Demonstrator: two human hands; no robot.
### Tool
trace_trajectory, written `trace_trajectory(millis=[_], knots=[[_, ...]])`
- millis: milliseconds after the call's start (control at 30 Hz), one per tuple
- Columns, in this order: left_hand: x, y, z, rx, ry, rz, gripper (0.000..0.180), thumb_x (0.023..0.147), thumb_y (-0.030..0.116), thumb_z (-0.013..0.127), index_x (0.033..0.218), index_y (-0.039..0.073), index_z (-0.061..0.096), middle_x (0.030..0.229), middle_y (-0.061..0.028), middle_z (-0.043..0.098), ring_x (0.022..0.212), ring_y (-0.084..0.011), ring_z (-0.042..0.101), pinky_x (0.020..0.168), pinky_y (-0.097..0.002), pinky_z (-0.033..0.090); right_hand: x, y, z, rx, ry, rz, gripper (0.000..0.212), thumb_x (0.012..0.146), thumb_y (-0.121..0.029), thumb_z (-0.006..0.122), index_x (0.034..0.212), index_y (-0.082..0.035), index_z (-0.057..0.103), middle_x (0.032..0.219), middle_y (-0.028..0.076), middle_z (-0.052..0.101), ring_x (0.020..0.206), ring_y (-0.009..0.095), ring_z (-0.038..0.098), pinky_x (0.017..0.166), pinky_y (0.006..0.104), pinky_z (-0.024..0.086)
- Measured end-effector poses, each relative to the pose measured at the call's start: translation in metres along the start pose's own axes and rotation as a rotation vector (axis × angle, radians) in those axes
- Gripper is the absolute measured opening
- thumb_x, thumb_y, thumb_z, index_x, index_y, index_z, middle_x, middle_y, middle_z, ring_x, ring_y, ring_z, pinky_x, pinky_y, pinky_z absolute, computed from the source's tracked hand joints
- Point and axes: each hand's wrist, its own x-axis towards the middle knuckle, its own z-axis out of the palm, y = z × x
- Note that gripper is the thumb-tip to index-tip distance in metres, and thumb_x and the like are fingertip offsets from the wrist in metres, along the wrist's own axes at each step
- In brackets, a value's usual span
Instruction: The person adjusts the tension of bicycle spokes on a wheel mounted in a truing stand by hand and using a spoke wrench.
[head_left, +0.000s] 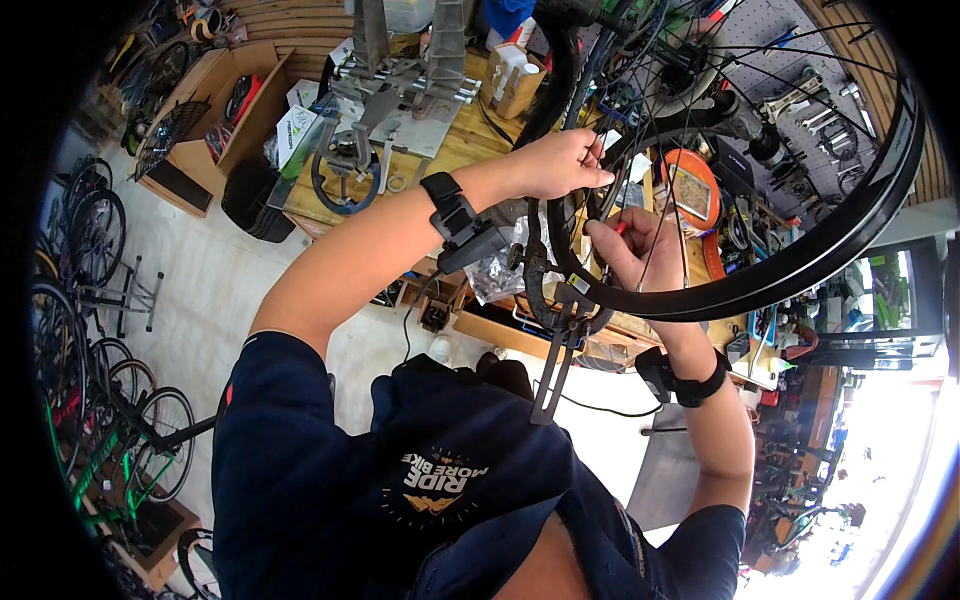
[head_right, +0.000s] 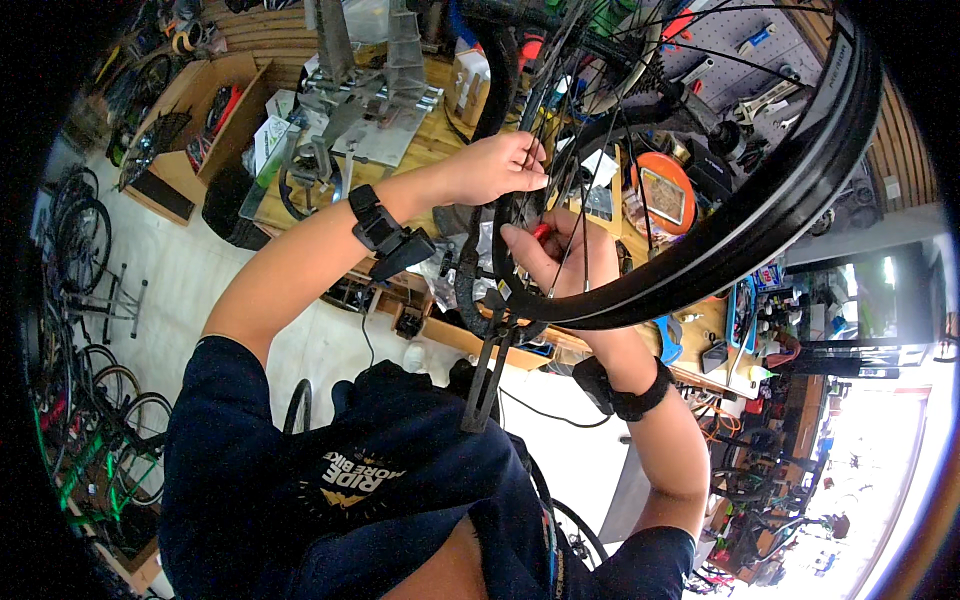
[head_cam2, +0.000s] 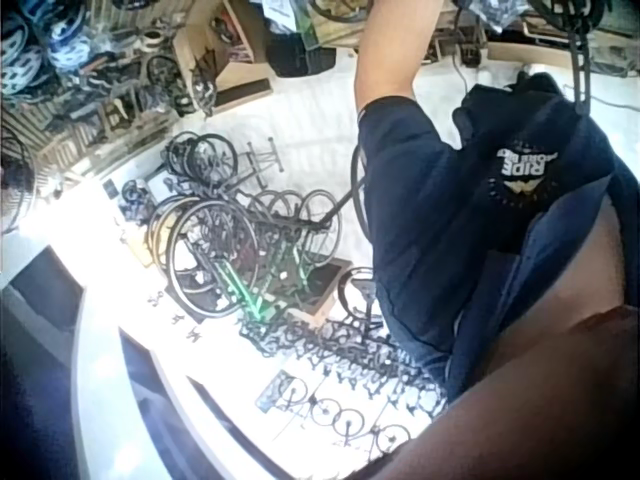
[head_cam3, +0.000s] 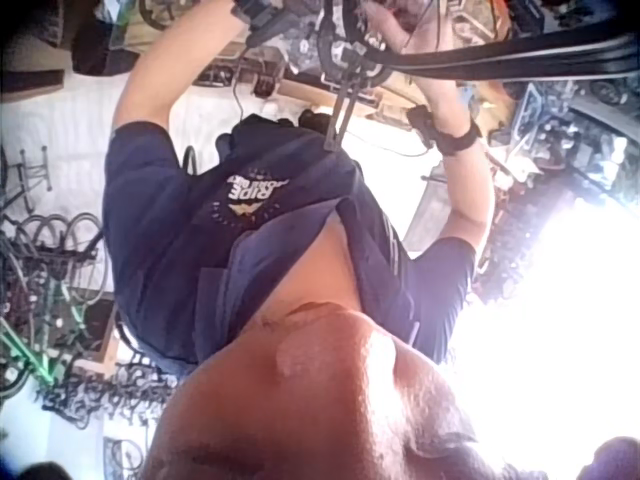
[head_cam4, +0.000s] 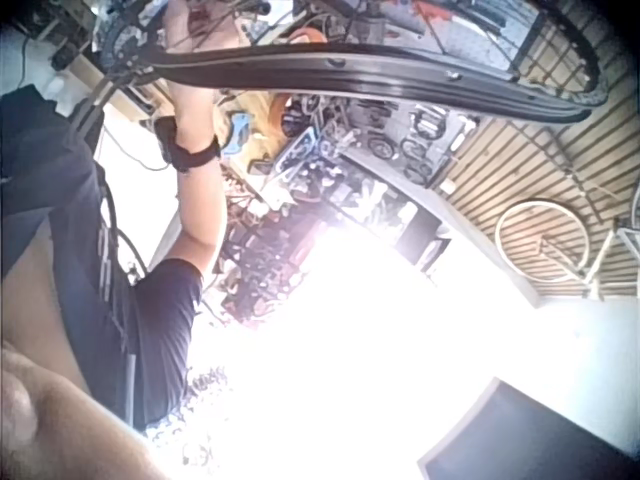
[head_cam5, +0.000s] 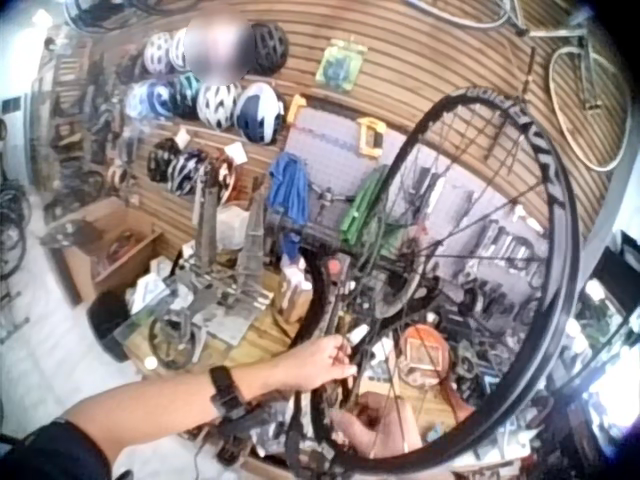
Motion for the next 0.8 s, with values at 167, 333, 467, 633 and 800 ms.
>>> trace_trajectory(millis=[167,333,467,633,800], knots=[[-0.002,0.001,0.000,-0.015,-0.001,-0.007,0.032,0.091,0.014,0.068,0.111,-0.003,0.050,0.101,-0.0092,0.063,0.095,-0.0138,0.062,0.084,-0.0269,0.050,0.002,0.002,-0.006,0.268,-0.126,0.059,0.021,0.085,-0.016,0.074,0.086,0.001,0.063,0.066,-0.002,0.057,0.059,0.005,0.048,0.054,0.0218,0.039],[0.001,-0.005,0.003,-0.021,0.027,0.004,0.031,0.091,0.012,0.068,0.111,-0.002,0.050,0.102,-0.0089,0.062,0.096,-0.0134,0.061,0.085,-0.0266,0.049,-0.008,0.004,0.001,0.047,-0.005,-0.014,0.025,0.084,-0.017,0.076,0.086,0.002,0.061,0.065,0.004,0.058,0.059,0.009,0.052,0.055,0.0251,0.043],[0.007,-0.017,0.006,-0.073,0.106,0.104,0.036,0.085,0.024,0.074,0.100,-0.003,0.055,0.082,-0.0055,0.060,0.075,-0.0140,0.057,0.070,-0.0287,0.047,-0.012,-0.001,-0.001,-0.192,0.062,-0.080,0.026,0.084,-0.019,0.076,0.084,0.002,0.061,0.061,0.006,0.058,0.053,0.010,0.052,0.051,0.0270,0.042],[0.013,-0.027,0.002,-0.042,0.126,0.113,0.037,0.085,0.024,0.074,0.103,-0.003,0.056,0.085,-0.0057,0.063,0.078,-0.0138,0.060,0.073,-0.0284,0.049,-0.006,-0.001,-0.006,-0.316,-0.107,-0.083,0.023,0.090,-0.018,0.070,0.091,0.003,0.061,0.065,0.001,0.058,0.057,0.004,0.047,0.051,0.0219,0.039],[0.009,-0.013,-0.002,-0.017,0.011,-0.003,0.027,0.090,0.009,0.068,0.108,-0.001,0.051,0.099,-0.0073,0.062,0.096,-0.0140,0.061,0.086,-0.0274,0.050,0.003,0.006,0.002,-0.121,-0.116,-0.063,0.035,0.089,-0.033,0.068,0.094,0.001,0.063,0.063,0.011,0.058,0.053,0.019,0.053,0.056,0.0323,0.044]])
